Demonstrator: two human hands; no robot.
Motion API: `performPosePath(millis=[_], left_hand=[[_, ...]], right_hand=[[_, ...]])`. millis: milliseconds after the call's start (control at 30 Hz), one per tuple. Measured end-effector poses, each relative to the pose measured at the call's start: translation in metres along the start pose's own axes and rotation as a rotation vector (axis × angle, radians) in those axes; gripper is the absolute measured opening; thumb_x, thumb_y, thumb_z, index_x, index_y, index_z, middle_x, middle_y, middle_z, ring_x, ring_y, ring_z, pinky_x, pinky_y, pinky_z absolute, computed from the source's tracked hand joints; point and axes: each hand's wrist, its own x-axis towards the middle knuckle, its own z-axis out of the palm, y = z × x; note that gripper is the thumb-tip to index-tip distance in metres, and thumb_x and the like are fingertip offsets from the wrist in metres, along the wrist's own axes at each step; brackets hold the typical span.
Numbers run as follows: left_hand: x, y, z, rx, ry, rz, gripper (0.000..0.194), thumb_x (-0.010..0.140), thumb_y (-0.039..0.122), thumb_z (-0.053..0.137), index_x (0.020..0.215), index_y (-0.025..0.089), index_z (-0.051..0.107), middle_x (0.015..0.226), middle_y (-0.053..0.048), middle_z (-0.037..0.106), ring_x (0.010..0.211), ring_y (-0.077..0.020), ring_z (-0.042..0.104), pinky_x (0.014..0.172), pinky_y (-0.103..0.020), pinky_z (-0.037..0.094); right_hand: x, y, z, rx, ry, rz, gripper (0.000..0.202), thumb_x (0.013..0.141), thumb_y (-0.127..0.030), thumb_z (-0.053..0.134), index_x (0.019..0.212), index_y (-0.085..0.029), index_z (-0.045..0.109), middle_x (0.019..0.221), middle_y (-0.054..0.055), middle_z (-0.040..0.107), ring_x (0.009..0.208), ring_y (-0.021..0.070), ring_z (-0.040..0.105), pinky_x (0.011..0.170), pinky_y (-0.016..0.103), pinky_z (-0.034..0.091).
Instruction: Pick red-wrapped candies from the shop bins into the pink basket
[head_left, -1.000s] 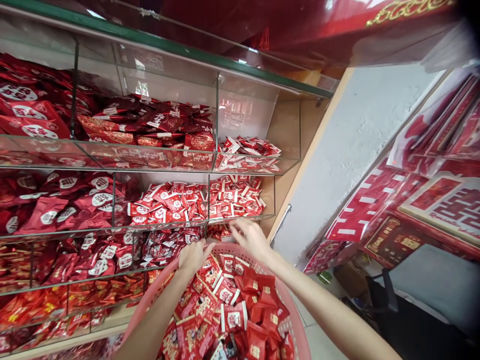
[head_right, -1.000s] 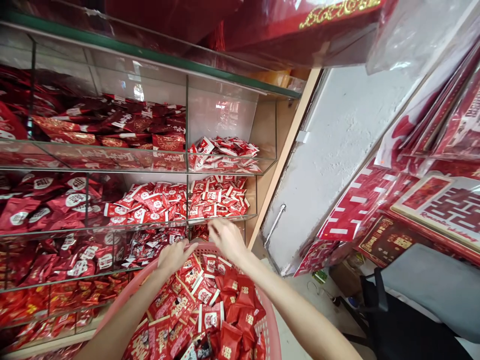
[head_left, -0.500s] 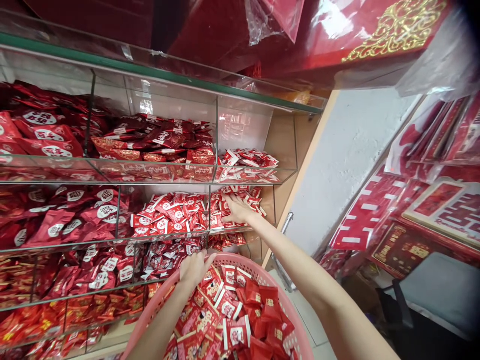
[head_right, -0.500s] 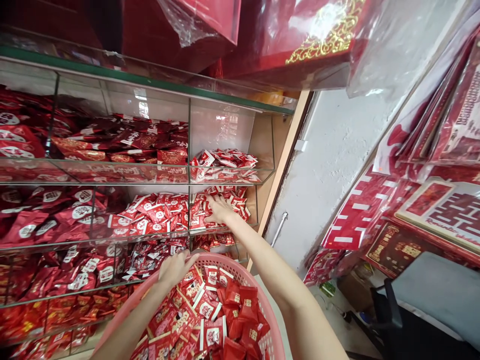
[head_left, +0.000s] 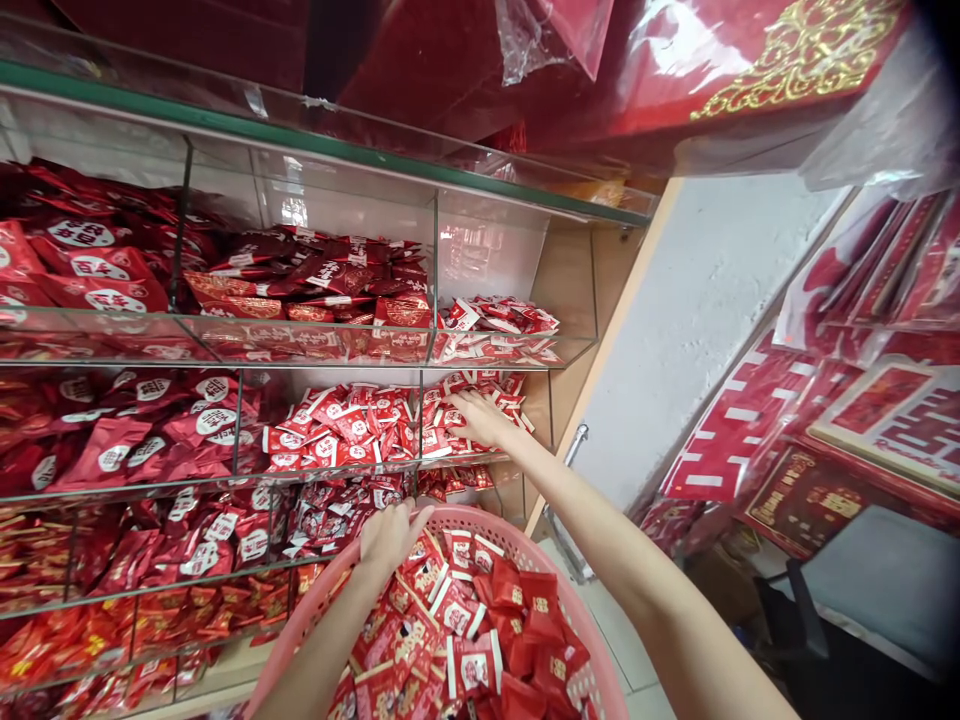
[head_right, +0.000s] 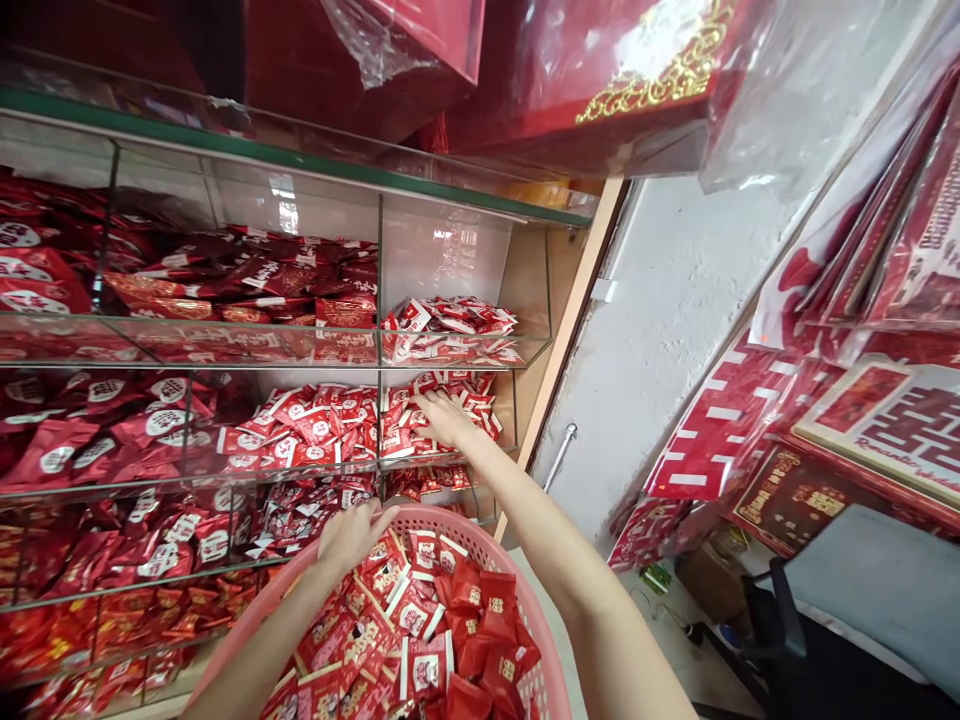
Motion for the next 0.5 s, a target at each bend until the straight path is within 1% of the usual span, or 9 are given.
performPosePath(millis=[133,300,500], left_hand=[[0.000,0.001,-0.001,0.010,-0.005,-0.011,0.061,0.082,0.065,0.018,0.098,0.023,0.060,0.089,-0.011,0.069,0.083,-0.0267,0.064,0.069,-0.035,0.044],[0.001,0.000,0.001,0.017,-0.003,-0.010,0.060,0.083,0.063,0.018,0.100,0.023,0.059,0.089,-0.011,0.069,0.083,-0.0253,0.064,0.069,-0.033,0.044],[0.004,-0.002,0.006,0.032,0.000,-0.018,0.062,0.084,0.062,0.017,0.101,0.020,0.059,0.088,-0.011,0.068,0.085,-0.0260,0.064,0.071,-0.034,0.045]], right_hand=[[0.002,-0.008,0.001,-0.024,-0.045,-0.048,0.043,0.075,-0.018,0.060,0.116,-0.020,0.047,0.114,0.011,0.052,0.109,0.0248,0.046,0.091,0.043,0.033],[0.001,-0.014,0.004,-0.042,-0.018,-0.099,0.047,0.075,-0.009,0.056,0.119,-0.020,0.043,0.115,0.011,0.052,0.111,0.0251,0.044,0.093,0.045,0.032],[0.000,-0.009,0.008,0.086,-0.020,-0.160,0.061,0.068,0.007,0.042,0.125,-0.015,0.040,0.120,0.013,0.049,0.112,0.0213,0.046,0.092,0.036,0.035]])
